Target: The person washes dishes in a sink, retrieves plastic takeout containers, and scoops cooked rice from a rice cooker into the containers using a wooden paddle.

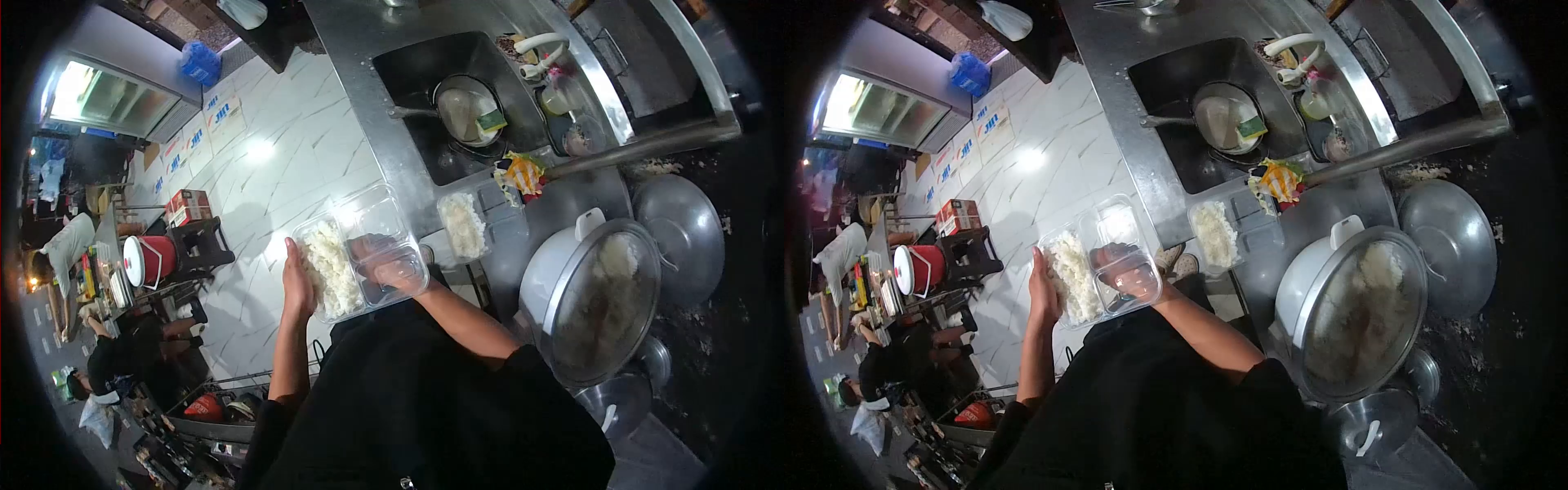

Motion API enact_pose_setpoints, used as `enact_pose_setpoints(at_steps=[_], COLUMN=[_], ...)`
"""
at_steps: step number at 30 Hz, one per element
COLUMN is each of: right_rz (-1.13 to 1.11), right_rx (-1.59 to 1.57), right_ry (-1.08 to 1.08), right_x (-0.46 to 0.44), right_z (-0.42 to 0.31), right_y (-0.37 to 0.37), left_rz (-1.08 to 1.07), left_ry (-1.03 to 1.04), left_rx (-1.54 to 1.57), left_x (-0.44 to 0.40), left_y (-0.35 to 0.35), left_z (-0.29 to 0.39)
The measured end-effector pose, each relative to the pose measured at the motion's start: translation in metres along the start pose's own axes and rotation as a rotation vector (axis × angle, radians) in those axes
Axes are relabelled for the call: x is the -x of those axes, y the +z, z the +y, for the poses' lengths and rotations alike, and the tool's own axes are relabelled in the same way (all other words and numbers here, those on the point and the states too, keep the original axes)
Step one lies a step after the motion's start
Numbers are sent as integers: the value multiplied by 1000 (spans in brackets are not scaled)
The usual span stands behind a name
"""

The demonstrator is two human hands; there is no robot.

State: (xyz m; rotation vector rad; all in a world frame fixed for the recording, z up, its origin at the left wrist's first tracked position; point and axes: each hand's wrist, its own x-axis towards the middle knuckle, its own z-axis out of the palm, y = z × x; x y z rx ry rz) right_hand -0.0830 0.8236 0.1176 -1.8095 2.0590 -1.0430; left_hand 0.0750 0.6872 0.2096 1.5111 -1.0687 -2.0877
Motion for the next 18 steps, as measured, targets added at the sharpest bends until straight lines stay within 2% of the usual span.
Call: enact_pose_setpoints(at_steps=[1, 5, 8, 11, 15, 18], right_rz=[-18, 1, -85, -59, -243, -163], right_rx=[-95, -166, -190, -285, -357, -422], right_ry=[76, 94, 136, 38, 47, 109], right_x=[-1, -8, -21, -34, -69, -93], right_z=[1, -10, -26, -35, -42, -39], right_y=[-1, -6, -20, -13, -28, -3], left_rz=[19, 135, 168, 156, 197, 224], left_ry=[19, 107, 135, 121, 123, 143], left_rx=[11, 93, 142, 161, 212, 299], left_x=[2, 10, 10, 6, -8, -33], left_y=[-3, -17, -25, -33, -53, -92], left_z=[-2, -4, 1, 7, 21, 24])
